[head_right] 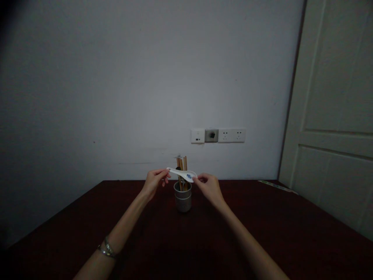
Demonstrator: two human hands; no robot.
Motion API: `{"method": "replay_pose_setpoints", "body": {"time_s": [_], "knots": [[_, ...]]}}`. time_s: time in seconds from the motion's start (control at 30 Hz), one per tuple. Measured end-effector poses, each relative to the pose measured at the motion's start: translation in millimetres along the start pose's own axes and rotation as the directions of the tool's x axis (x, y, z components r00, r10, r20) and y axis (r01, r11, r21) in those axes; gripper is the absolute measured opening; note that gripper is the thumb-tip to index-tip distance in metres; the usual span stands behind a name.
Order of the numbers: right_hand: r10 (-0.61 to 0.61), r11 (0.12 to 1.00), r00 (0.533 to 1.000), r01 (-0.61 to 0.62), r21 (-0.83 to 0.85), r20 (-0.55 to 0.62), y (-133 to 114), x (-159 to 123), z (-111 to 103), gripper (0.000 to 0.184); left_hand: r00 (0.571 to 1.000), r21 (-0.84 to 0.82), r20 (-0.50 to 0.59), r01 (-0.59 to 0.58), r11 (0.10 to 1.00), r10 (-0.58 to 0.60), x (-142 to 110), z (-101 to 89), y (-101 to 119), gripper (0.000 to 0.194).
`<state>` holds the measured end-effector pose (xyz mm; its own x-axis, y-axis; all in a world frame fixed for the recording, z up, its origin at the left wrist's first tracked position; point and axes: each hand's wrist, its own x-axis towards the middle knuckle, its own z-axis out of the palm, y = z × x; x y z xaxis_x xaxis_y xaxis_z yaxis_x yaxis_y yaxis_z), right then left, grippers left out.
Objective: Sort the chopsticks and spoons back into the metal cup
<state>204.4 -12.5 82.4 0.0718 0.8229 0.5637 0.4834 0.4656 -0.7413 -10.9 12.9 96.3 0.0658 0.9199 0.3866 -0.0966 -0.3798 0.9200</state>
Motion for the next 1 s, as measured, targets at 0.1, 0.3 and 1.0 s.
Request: {"method": "replay_pose_setpoints", "body": {"time_s": [0.1,0.3,1.0], "knots": [[0.034,0.999,0.999,-0.035,0.021,0.027,0.2,-5.4,3.4,0.033,1.000,0.005,-0.012,-0.002,1.000,0.002,0.4,0.4,-0.3,0.031],[0.071,0.997,0.996,-0.072,0.014,0.048,-1.1,-9.3,6.7,0.033,1.000,0.010,-0.013,-0.001,1.000,0.001,0.8,-0.3,-0.2,0.031],[-0.183,0.977,0.969,0.162,-0.136,-0.164,-12.0,41.2,-8.6,0.036,0.940,0.367,0.248,0.135,0.920,-0.236,1.2,-1.4,-20.1,0.027]]}}
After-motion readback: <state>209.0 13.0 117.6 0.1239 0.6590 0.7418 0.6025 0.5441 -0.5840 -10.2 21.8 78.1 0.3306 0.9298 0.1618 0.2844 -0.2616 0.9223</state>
